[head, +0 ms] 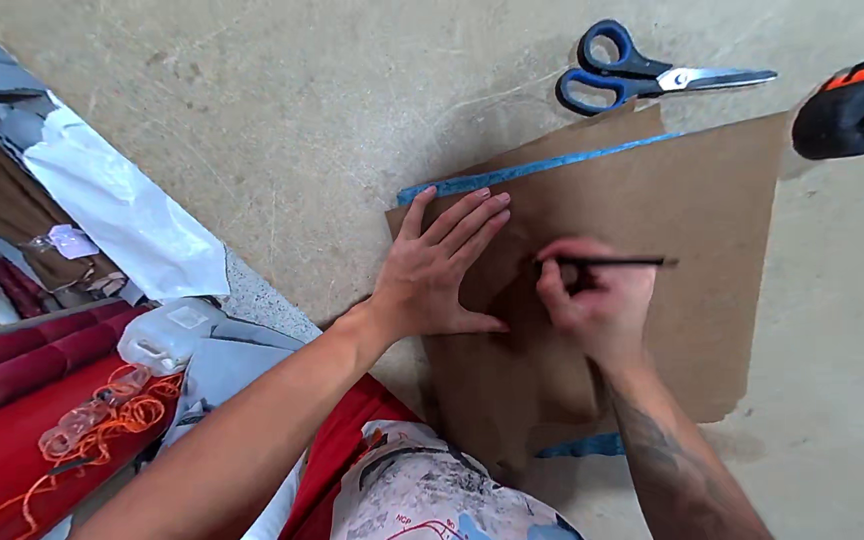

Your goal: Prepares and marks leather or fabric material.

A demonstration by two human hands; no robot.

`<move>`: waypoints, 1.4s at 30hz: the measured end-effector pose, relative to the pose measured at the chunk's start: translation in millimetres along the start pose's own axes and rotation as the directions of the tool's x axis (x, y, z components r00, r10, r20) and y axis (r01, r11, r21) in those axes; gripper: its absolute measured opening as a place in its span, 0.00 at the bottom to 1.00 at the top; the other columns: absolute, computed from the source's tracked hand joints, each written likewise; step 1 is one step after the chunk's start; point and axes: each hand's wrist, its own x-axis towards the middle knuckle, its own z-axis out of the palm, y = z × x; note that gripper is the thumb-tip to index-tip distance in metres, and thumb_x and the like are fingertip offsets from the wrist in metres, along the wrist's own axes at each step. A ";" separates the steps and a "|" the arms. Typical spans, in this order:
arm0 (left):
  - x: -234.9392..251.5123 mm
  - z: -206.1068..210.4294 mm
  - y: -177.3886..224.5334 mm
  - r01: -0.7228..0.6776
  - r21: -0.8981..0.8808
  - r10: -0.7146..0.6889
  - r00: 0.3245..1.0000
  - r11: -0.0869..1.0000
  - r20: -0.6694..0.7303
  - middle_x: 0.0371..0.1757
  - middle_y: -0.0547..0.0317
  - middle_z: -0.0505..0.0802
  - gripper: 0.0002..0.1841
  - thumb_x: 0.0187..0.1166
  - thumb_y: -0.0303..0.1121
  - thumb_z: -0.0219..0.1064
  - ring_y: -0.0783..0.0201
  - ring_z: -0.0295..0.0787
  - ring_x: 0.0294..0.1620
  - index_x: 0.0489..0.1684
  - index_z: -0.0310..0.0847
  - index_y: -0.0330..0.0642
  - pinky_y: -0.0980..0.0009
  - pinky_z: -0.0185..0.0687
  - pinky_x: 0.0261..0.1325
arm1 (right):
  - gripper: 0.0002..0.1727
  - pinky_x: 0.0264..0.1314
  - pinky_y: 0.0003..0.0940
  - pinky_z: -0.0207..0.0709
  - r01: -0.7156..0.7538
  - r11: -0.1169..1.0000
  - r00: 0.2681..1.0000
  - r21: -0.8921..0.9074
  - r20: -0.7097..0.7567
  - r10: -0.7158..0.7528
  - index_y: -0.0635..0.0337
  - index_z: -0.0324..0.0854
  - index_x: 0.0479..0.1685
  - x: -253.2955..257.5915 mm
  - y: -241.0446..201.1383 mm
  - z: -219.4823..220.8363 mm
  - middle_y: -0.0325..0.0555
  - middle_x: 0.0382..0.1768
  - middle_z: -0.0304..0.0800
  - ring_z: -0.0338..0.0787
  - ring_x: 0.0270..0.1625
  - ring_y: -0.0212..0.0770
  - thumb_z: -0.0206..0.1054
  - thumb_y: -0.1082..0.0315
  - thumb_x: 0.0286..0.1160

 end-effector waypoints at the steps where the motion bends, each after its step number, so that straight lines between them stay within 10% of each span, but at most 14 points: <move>1: 1.6 -1.3 -1.1 -0.002 0.007 0.002 1.000 1.000 0.009 0.93 0.60 0.66 0.69 0.47 0.87 0.64 0.58 0.53 0.95 0.91 0.63 0.44 0.36 0.31 0.95 | 0.09 0.29 0.25 0.80 0.015 0.999 1.000 0.029 -0.010 -0.015 0.58 0.90 0.43 -10.4 3.1 -0.4 0.36 0.32 0.90 0.83 0.27 0.25 0.67 0.64 0.73; 14: 1.6 -0.1 1.0 -0.018 0.007 0.018 1.000 1.000 -0.014 0.91 0.58 0.70 0.67 0.46 0.86 0.67 0.57 0.57 0.93 0.88 0.67 0.42 0.39 0.40 0.95 | 0.07 0.19 0.18 0.74 -0.065 0.985 0.989 0.161 -0.118 0.085 0.60 0.90 0.43 -6.6 10.3 -18.6 0.34 0.28 0.89 0.79 0.21 0.21 0.69 0.68 0.73; 22: -0.3 2.7 -0.3 0.002 0.005 -0.002 1.000 1.000 -0.023 0.90 0.60 0.71 0.66 0.46 0.85 0.67 0.58 0.58 0.93 0.88 0.68 0.45 0.38 0.40 0.94 | 0.09 0.26 0.23 0.82 0.005 0.988 0.990 0.153 0.139 -0.027 0.57 0.89 0.40 -33.7 17.1 -20.8 0.33 0.29 0.89 0.84 0.27 0.23 0.70 0.63 0.68; 26: 0.1 2.7 -0.4 -0.001 0.013 0.001 1.000 1.000 -0.027 0.90 0.58 0.72 0.66 0.46 0.85 0.67 0.57 0.60 0.92 0.87 0.68 0.43 0.39 0.42 0.94 | 0.10 0.28 0.27 0.79 0.033 0.996 0.999 -0.084 -0.003 -0.033 0.58 0.91 0.39 -3.4 31.3 -35.4 0.37 0.28 0.91 0.85 0.26 0.26 0.67 0.62 0.73; 33: 0.9 -1.2 3.2 0.031 0.058 -0.030 0.999 0.998 -0.022 0.90 0.57 0.72 0.68 0.44 0.87 0.65 0.56 0.59 0.92 0.88 0.67 0.42 0.35 0.37 0.94 | 0.09 0.17 0.18 0.71 -0.111 0.984 0.989 0.142 -0.080 0.123 0.59 0.89 0.44 -14.4 32.0 -55.0 0.31 0.23 0.86 0.77 0.18 0.21 0.68 0.65 0.74; 39: 37.2 -9.3 67.7 -0.017 0.063 0.019 1.000 0.998 -0.021 0.90 0.54 0.71 0.43 0.70 0.66 0.70 0.50 0.56 0.94 0.82 0.75 0.47 0.29 0.33 0.92 | 0.10 0.23 0.18 0.76 -0.126 0.984 0.985 0.123 -0.099 0.138 0.56 0.89 0.41 -43.2 42.4 -55.4 0.31 0.29 0.89 0.81 0.24 0.19 0.68 0.61 0.71; 42: 58.2 7.5 63.8 0.032 0.028 -0.036 0.987 0.999 0.159 0.95 0.63 0.61 0.55 0.68 0.75 0.64 0.60 0.46 0.97 0.93 0.57 0.47 0.39 0.32 0.96 | 0.12 0.23 0.19 0.75 -0.149 0.979 0.974 0.139 -0.152 0.170 0.56 0.88 0.43 -63.6 77.1 -81.1 0.30 0.28 0.88 0.80 0.23 0.20 0.66 0.59 0.76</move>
